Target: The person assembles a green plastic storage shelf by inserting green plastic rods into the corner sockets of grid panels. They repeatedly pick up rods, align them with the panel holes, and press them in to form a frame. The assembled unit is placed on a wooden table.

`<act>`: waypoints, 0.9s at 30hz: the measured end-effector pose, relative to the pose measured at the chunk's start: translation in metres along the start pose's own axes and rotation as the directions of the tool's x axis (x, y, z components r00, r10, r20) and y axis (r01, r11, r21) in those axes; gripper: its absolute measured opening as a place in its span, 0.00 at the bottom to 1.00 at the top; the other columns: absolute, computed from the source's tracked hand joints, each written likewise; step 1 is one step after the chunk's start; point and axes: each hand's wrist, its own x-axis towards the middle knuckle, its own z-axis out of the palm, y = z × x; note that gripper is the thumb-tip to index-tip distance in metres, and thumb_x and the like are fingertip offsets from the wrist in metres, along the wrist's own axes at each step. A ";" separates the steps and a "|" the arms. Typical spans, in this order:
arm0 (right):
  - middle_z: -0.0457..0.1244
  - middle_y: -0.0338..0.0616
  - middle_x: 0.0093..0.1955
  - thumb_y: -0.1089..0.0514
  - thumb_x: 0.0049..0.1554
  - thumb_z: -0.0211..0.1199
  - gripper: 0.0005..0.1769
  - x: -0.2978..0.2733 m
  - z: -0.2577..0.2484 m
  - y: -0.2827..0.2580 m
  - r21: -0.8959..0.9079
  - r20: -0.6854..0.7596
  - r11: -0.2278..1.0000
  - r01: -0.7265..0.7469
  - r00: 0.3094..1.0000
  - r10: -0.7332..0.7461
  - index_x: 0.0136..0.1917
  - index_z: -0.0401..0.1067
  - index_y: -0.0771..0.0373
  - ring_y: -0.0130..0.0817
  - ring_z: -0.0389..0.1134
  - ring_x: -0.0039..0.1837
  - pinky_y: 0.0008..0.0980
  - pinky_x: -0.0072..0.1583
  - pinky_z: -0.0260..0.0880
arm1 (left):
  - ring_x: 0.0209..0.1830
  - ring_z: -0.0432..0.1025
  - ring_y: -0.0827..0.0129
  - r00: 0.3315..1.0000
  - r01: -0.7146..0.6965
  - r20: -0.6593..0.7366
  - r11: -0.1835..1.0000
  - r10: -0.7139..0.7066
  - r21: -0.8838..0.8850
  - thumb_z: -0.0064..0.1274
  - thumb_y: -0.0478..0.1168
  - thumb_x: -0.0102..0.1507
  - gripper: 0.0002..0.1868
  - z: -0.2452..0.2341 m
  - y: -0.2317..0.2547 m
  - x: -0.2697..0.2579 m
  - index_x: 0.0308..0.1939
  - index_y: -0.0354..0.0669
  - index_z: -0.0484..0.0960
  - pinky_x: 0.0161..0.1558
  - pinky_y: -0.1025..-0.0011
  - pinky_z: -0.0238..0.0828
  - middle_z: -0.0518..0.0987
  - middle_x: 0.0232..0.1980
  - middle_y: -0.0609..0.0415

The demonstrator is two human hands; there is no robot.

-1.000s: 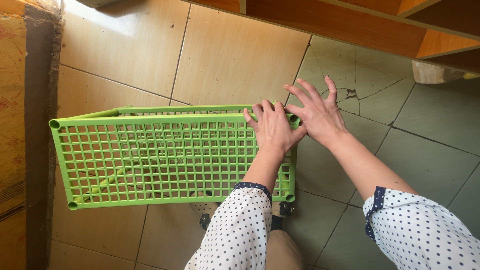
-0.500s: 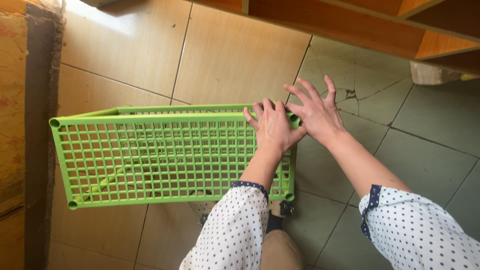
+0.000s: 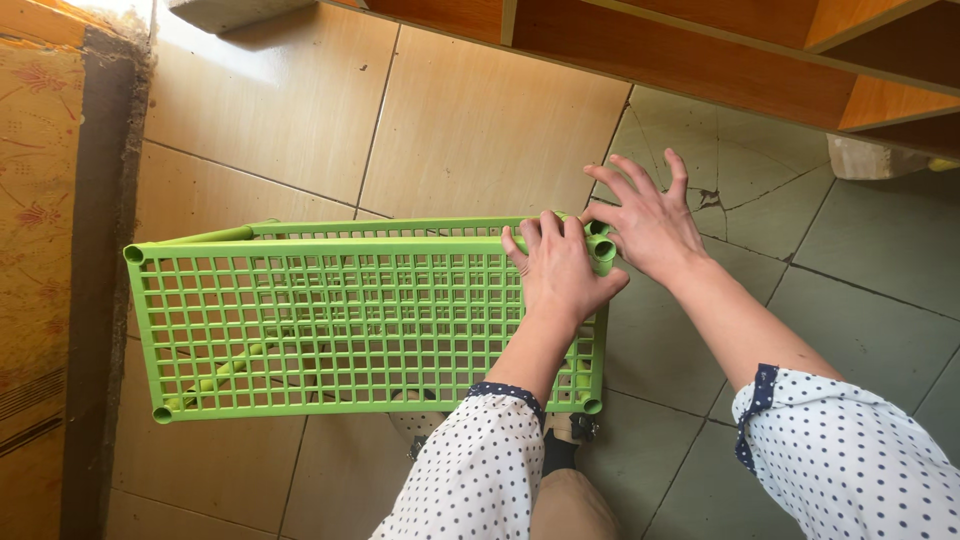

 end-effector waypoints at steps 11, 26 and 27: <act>0.57 0.35 0.80 0.64 0.49 0.67 0.28 0.015 0.013 0.024 0.006 -0.143 0.988 -0.154 0.978 0.153 0.59 0.79 0.35 0.41 0.51 0.83 0.69 0.78 0.27 | 0.76 0.52 0.53 0.965 -0.199 -0.146 0.970 0.219 0.137 0.62 0.61 0.54 0.49 -0.021 -0.012 -0.002 0.73 0.47 0.61 0.75 0.41 0.35 0.61 0.73 0.46; 0.55 0.47 0.79 0.58 0.54 0.62 0.36 -0.011 0.020 0.048 0.039 -0.175 0.979 -0.200 0.963 0.203 0.76 0.66 0.50 0.46 0.50 0.83 0.75 0.75 0.29 | 0.81 0.45 0.53 0.889 -0.455 0.075 0.856 0.452 0.246 0.63 0.57 0.55 0.50 -0.027 -0.017 -0.026 0.77 0.66 0.54 0.77 0.42 0.35 0.48 0.82 0.55; 0.55 0.46 0.80 0.59 0.56 0.61 0.34 -0.020 0.018 0.045 0.020 -0.173 0.982 -0.188 0.967 0.189 0.76 0.67 0.52 0.45 0.51 0.83 0.75 0.75 0.30 | 0.81 0.45 0.53 0.877 -0.478 0.106 0.837 0.468 0.265 0.63 0.57 0.54 0.50 -0.026 -0.015 -0.030 0.76 0.67 0.54 0.77 0.42 0.35 0.48 0.82 0.57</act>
